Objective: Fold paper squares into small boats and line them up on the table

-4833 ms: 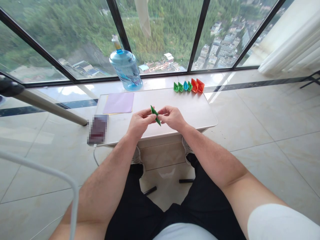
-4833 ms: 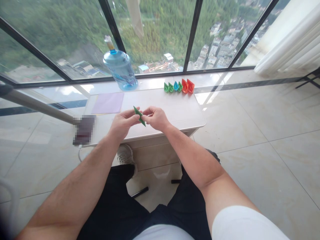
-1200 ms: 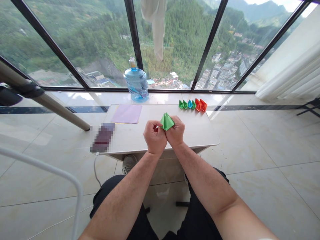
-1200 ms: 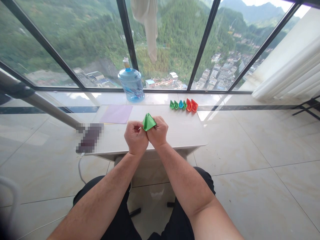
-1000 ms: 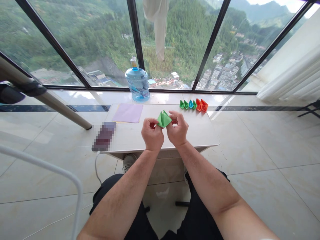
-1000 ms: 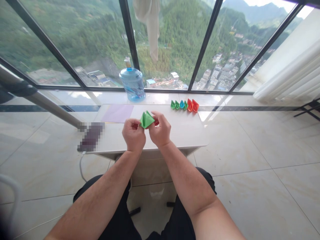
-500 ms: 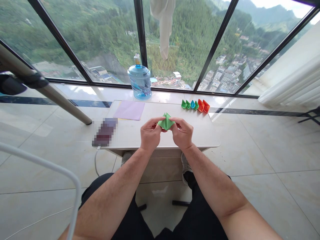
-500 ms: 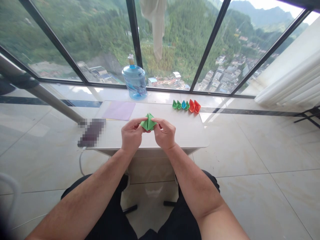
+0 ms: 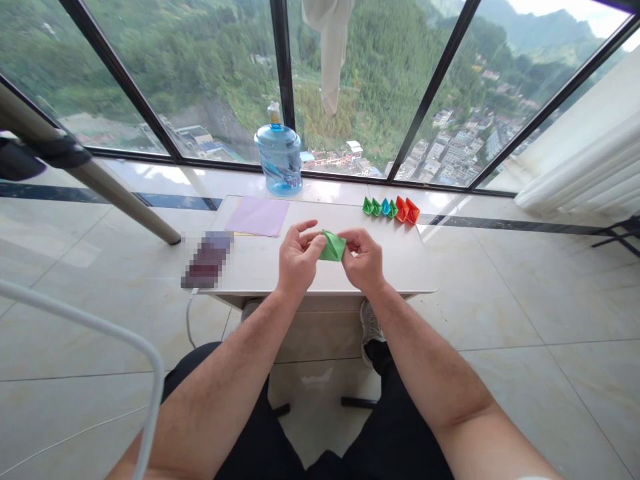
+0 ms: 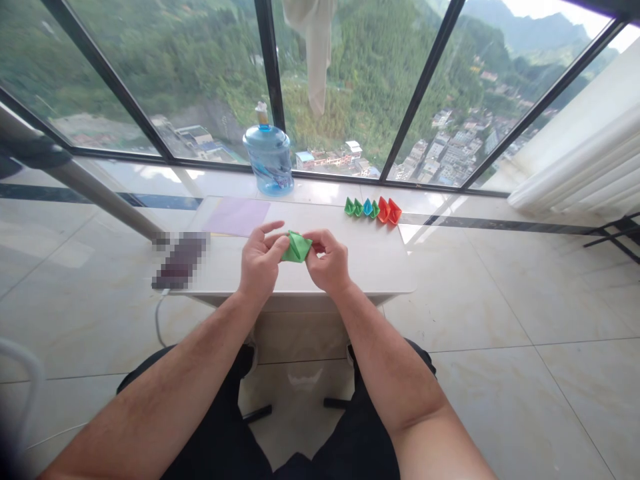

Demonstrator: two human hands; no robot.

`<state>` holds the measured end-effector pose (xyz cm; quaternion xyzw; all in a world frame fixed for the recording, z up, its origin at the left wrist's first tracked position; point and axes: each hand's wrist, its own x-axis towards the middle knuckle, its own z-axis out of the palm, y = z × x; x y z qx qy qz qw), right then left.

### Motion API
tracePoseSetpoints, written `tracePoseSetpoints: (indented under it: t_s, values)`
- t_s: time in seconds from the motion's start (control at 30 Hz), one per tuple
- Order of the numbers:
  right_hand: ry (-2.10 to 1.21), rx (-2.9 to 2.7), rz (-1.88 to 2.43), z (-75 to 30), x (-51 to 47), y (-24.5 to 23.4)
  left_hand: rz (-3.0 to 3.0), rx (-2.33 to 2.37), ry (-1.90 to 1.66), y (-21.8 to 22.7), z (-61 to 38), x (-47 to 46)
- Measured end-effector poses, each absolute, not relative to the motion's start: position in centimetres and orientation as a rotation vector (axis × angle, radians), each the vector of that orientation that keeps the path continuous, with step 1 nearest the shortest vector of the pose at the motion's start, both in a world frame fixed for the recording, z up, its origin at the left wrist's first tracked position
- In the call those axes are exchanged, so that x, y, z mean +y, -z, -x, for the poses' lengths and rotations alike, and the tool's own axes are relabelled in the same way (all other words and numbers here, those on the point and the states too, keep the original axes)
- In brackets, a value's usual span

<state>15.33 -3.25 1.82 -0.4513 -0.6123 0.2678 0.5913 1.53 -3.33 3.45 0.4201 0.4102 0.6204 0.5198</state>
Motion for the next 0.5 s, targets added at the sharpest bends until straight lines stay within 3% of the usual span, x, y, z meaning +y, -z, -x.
tracePoseSetpoints:
  t_s: [0.17,0.5]
  values:
    - [-0.622,-1.427,1.12,-15.3,-3.2,-2.0,-0.876,0.985,-1.36,-3.3,-1.0,-2.9]
    - [-0.984,-1.09,1.157,-16.1,-1.8,-2.0,-1.042,1.023,-1.275,-3.4,0.6,-2.0]
